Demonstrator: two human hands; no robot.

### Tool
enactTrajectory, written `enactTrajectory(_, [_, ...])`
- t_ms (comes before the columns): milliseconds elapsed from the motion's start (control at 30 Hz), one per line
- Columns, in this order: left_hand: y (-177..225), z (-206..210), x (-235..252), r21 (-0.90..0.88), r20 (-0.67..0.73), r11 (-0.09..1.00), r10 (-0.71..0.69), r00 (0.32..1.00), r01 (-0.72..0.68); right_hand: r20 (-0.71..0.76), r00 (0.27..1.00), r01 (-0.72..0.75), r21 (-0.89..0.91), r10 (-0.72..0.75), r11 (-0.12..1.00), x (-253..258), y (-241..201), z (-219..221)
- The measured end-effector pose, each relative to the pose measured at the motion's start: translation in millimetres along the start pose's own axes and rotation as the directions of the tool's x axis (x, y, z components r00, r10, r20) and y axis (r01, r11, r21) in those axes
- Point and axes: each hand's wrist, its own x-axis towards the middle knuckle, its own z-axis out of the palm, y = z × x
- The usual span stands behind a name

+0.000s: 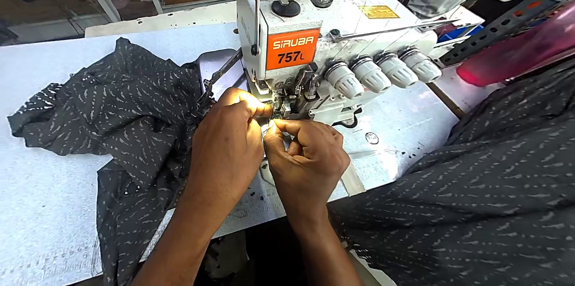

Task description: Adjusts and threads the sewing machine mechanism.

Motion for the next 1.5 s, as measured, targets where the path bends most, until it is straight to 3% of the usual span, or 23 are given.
enactTrajectory(833, [8,4,2,-0.037,-0.013,0.996,-0.088,0.996,0.087,0.019,1.000,0.000,-0.002,0.000,1.000,0,0,0])
enactTrajectory(1500, [17,-8,14,-0.106,0.157,0.967,-0.214,0.964,0.232,0.090,0.995,-0.046,0.036,0.043,0.998,4,-5,-9])
